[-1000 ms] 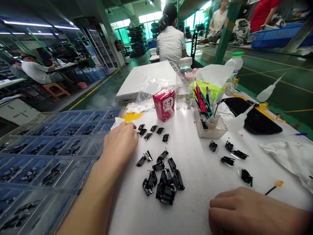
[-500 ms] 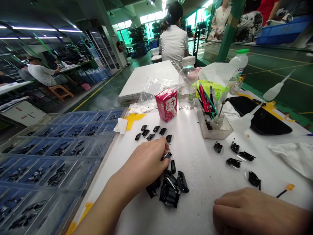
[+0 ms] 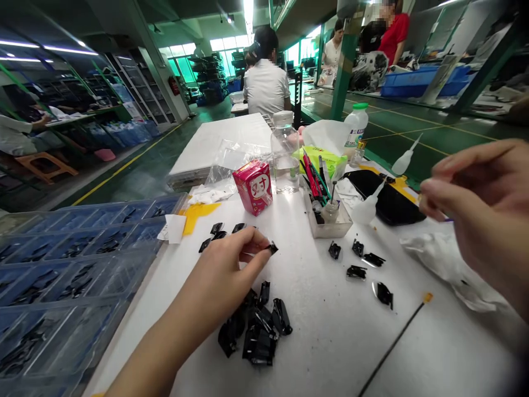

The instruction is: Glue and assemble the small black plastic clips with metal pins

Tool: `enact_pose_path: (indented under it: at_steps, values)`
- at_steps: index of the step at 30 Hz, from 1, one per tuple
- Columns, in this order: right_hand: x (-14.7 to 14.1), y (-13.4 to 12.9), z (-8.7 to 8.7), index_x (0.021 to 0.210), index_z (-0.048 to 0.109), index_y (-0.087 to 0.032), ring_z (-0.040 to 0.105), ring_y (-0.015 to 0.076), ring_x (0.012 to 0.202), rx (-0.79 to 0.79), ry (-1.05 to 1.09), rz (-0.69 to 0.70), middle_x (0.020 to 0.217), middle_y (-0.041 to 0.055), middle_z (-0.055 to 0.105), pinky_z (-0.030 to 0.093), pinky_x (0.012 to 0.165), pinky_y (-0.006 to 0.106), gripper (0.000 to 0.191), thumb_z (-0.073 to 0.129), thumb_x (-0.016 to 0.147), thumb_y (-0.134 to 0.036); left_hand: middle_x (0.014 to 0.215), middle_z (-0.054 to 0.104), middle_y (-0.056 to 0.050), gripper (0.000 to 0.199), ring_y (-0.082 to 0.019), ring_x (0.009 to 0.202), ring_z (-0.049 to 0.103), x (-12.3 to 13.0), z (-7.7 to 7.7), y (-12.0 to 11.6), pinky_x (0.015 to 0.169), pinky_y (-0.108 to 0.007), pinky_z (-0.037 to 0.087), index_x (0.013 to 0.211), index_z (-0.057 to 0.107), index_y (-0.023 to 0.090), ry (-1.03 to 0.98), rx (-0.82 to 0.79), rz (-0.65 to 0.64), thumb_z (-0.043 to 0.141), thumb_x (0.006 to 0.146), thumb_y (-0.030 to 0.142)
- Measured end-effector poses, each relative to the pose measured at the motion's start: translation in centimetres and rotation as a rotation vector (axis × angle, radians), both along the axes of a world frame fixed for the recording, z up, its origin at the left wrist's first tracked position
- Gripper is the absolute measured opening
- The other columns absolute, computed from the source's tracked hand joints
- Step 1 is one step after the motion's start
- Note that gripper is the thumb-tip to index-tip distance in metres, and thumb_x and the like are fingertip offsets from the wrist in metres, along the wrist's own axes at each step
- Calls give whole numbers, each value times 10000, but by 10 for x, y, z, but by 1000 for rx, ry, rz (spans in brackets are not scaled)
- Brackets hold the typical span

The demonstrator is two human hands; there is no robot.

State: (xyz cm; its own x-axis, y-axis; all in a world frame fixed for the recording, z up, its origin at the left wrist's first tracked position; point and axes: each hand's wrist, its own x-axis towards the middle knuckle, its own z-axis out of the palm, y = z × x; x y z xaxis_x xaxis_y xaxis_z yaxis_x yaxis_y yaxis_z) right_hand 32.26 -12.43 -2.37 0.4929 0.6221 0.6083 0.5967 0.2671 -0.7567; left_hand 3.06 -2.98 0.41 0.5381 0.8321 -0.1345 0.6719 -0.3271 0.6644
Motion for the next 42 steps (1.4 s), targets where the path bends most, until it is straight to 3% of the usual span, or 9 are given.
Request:
enact_pose_path:
  at_steps: [2, 4, 8, 11, 16, 21, 24, 29, 42]
  values:
    - [22, 15, -3, 1019, 466, -274, 543, 157, 775, -70, -62, -102, 1018, 7, 531, 440, 661, 330, 463, 832, 742, -335, 856, 702, -15, 141, -210, 835, 681, 7, -3, -9, 759, -318, 513, 939, 625, 216, -279, -209, 8, 608, 931, 355]
    - [37, 27, -11, 1056, 517, -263, 592, 207, 834, -262, -71, -3, 1043, 40, 612, 456, 678, 358, 487, 834, 725, -427, 788, 678, 12, 128, -164, 769, 670, 15, -7, -18, 717, -265, 511, 978, 659, 207, -449, -390, 18, 610, 932, 316]
    - [43, 39, -34, 840, 642, -210, 545, 175, 688, -562, -61, 207, 871, 21, 657, 438, 633, 332, 311, 846, 733, -418, 705, 626, 34, 201, -103, 653, 627, 28, -14, -32, 658, -216, 478, 994, 731, 170, -525, -629, 64, 558, 965, 267]
    - [38, 40, -35, 864, 614, -199, 521, 146, 645, -541, 72, 239, 766, -22, 584, 441, 622, 300, 259, 780, 823, -394, 722, 649, 35, 242, -104, 677, 643, 30, -16, -36, 673, -207, 481, 1109, 732, 175, -521, -754, 53, 615, 956, 321]
    - [9, 24, -2, 978, 533, -284, 624, 194, 706, -268, 402, 240, 837, 12, 668, 436, 503, 271, 230, 708, 844, -346, 734, 685, 10, 374, -167, 752, 652, 28, -19, -45, 796, -278, 527, 1243, 746, 219, -357, -442, -16, 696, 894, 343]
    - [-41, -5, 15, 935, 685, -286, 424, 105, 523, -80, 574, 294, 657, -38, 564, 321, 409, 208, 216, 814, 762, -275, 805, 777, -6, 348, -163, 687, 677, 28, -32, -54, 784, -272, 562, 1198, 790, 241, -358, -154, -103, 704, 861, 270]
    - [-58, -18, 7, 754, 685, -265, 349, 100, 433, -97, 646, 412, 504, -51, 417, 285, 365, 228, 173, 816, 753, -377, 777, 787, -4, 339, -154, 673, 695, 30, -38, -56, 775, -244, 577, 1165, 804, 219, -392, -123, -119, 723, 836, 222]
    - [-59, -26, -12, 767, 742, -294, 440, 140, 433, -275, 521, 613, 528, -4, 497, 290, 349, 272, 292, 660, 903, -538, 804, 802, -17, 350, -148, 681, 711, 31, -40, -57, 799, -234, 588, 1178, 794, 179, -445, -90, -164, 730, 834, 182]
    - [-67, -27, -11, 781, 728, -299, 497, 129, 506, -393, 499, 612, 625, -8, 541, 428, 438, 220, 307, 638, 949, -540, 862, 816, -47, 329, -144, 711, 730, 32, -42, -57, 760, -209, 578, 1160, 791, 126, -504, -36, -223, 709, 842, 106]
